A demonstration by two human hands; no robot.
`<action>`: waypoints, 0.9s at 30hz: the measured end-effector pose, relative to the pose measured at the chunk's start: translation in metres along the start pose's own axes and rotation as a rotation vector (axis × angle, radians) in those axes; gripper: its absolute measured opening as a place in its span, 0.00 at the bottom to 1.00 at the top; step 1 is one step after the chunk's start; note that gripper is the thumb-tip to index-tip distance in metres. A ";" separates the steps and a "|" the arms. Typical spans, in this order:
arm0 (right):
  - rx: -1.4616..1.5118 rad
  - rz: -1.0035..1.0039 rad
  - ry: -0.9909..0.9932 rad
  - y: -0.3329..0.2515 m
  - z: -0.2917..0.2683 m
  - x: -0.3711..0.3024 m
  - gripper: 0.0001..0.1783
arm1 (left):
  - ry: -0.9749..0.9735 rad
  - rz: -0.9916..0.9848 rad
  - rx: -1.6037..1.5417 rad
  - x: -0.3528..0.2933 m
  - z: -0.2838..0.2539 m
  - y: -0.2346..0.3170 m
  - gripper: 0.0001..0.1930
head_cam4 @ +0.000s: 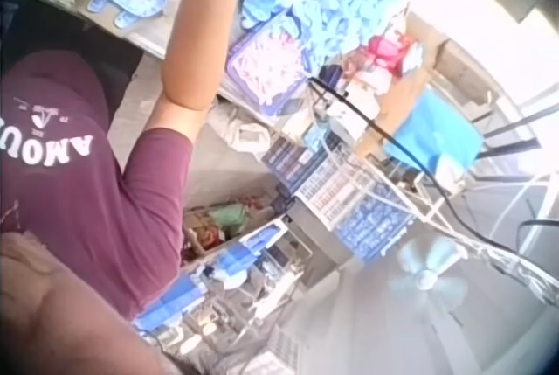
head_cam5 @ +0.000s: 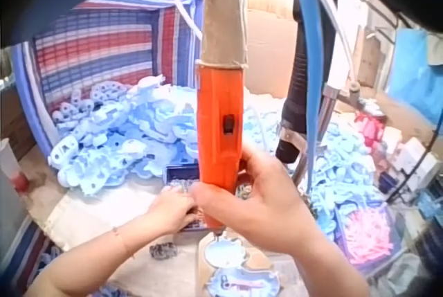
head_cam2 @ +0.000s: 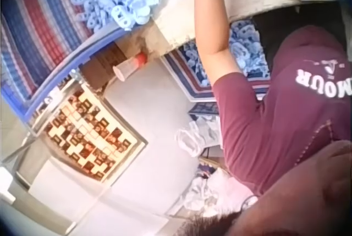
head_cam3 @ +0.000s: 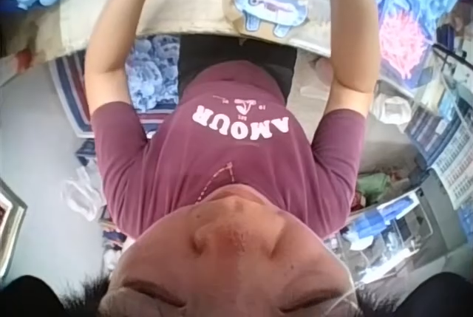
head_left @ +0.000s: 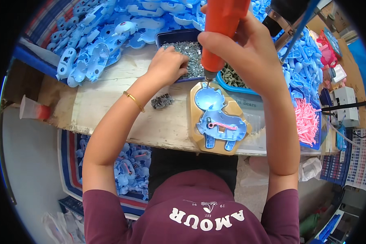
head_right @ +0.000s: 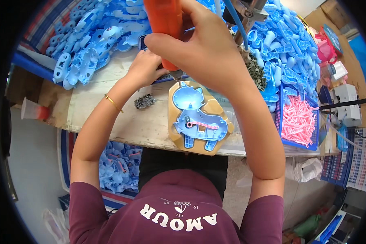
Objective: Assembling plastic hippopotamus-shaped toys by attaching components and using a handheld pneumatic screwdriver.
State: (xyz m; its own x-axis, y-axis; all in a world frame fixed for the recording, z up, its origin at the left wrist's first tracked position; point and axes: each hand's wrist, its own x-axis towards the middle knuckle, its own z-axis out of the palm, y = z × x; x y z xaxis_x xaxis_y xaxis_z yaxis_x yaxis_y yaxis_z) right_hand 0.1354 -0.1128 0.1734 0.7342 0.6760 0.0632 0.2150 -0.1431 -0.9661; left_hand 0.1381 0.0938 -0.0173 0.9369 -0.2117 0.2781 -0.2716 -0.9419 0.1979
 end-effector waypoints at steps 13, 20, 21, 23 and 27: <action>-0.031 -0.218 0.004 0.030 -0.016 -0.003 0.21 | -0.017 0.076 0.029 0.005 -0.007 0.008 0.08; 0.161 -0.179 -0.016 0.031 -0.018 -0.009 0.21 | 0.072 0.114 0.094 -0.007 -0.020 0.021 0.05; 0.280 -0.096 -0.051 0.029 -0.019 -0.011 0.20 | 0.110 0.181 0.092 -0.008 -0.019 0.028 0.05; 0.170 -0.190 -0.040 0.041 -0.021 -0.009 0.24 | 0.144 0.249 0.093 -0.017 -0.023 0.045 0.05; 0.192 -0.293 -0.011 0.055 -0.007 -0.019 0.24 | 0.300 0.373 -0.049 -0.038 -0.023 0.089 0.08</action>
State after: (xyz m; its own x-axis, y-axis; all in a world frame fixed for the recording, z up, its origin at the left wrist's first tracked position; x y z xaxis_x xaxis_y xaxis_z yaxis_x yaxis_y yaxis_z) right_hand 0.1377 -0.1382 0.1209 0.6517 0.6764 0.3432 0.2900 0.1959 -0.9368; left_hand 0.0730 0.0246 0.0112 0.6704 -0.4415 0.5963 -0.5941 -0.8009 0.0749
